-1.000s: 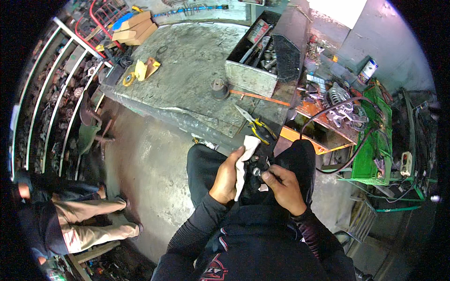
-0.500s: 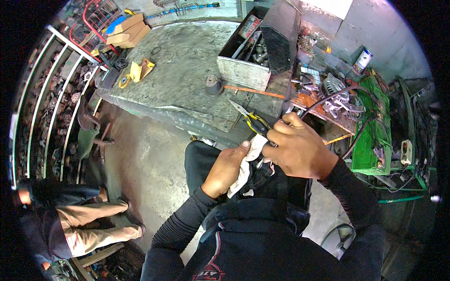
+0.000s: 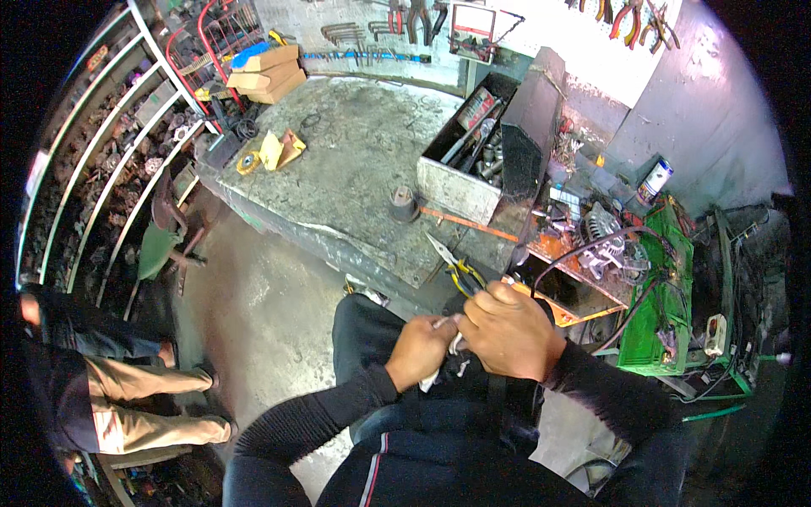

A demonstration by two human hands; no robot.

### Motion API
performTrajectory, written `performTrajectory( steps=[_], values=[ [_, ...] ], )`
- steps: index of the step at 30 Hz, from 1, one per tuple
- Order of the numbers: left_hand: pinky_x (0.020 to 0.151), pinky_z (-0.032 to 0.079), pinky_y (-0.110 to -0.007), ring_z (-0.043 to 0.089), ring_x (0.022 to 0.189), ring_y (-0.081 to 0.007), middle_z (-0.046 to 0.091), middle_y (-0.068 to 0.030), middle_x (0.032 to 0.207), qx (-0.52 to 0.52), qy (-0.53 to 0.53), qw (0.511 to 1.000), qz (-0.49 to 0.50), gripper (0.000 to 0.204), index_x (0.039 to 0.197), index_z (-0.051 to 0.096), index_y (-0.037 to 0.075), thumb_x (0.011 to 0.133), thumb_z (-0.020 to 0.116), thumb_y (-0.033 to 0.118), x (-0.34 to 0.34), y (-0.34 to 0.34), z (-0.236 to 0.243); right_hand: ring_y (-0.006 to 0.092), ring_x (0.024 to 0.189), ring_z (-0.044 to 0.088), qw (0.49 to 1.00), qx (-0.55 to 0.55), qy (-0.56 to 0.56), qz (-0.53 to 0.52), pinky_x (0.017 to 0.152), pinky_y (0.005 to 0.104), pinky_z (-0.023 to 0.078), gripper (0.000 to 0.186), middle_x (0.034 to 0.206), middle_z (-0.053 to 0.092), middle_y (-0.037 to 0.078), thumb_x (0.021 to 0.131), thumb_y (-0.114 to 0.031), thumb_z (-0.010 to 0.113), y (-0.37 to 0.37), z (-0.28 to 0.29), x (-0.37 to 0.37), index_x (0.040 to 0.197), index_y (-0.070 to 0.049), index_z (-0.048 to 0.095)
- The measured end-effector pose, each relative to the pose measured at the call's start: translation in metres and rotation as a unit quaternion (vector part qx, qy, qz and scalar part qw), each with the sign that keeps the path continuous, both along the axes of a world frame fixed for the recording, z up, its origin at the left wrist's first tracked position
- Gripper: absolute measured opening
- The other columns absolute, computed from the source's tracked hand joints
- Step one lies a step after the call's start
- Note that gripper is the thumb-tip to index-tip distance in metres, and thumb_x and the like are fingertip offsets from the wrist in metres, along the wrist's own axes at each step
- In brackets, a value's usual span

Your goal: The person sits on the floor in a workshop and cleans a small cylindrical mechanical part with a white cloth. They then use pliers to manipulate a small component on the part, repeatedly adjusting and inspecting it.

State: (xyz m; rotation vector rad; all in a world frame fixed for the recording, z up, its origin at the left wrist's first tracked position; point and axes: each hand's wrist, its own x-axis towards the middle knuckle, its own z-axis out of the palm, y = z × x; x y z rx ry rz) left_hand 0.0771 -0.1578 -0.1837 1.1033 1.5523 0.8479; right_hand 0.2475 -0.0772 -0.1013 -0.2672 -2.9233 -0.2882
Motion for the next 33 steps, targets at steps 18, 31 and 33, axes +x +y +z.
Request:
performTrajectory(
  steps=[18, 31, 33],
  values=[
    [0.067, 0.044, -0.027, 0.053, 0.074, -0.0092, 0.063, -0.0010, 0.085, 0.212, -0.255, 0.916, 0.227, 0.039, 0.102, 0.065, -0.004, 0.108, 0.052, 0.033, 0.035, 0.029, 0.002, 0.0071, 0.063, 0.042, 0.247, -0.823, 0.443, -0.255, 0.060, 0.0264, 0.034, 0.034, 0.071, 0.050, -0.005, 0.106, -0.040, 0.057, -0.087, -0.068, -0.011, 0.087, -0.011, 0.061],
    [0.090, 0.048, -0.031, 0.064, 0.095, -0.0162, 0.072, -0.0086, 0.104, 0.004, -0.241, 0.970, 0.017, 0.033, 0.110, 0.069, -0.005, 0.104, 0.053, 0.023, -0.009, 0.011, 0.034, 0.0231, 0.086, 0.057, 0.974, -0.165, 0.147, -0.053, 0.082, 0.0426, 0.039, 0.022, 0.078, 0.056, 0.003, 0.079, -0.033, 0.079, -0.002, 0.013, 0.038, 0.080, -0.013, 0.069],
    [0.091, 0.048, -0.031, 0.063, 0.096, -0.0160, 0.072, -0.0083, 0.105, -0.024, -0.230, 0.972, -0.039, 0.033, 0.110, 0.069, -0.005, 0.104, 0.053, 0.023, -0.012, 0.015, 0.020, 0.0212, 0.087, 0.057, 0.983, -0.150, 0.103, -0.010, 0.084, 0.0414, 0.040, 0.022, 0.077, 0.055, 0.002, 0.079, -0.034, 0.078, 0.004, 0.023, 0.026, 0.078, -0.014, 0.068]
  ],
)
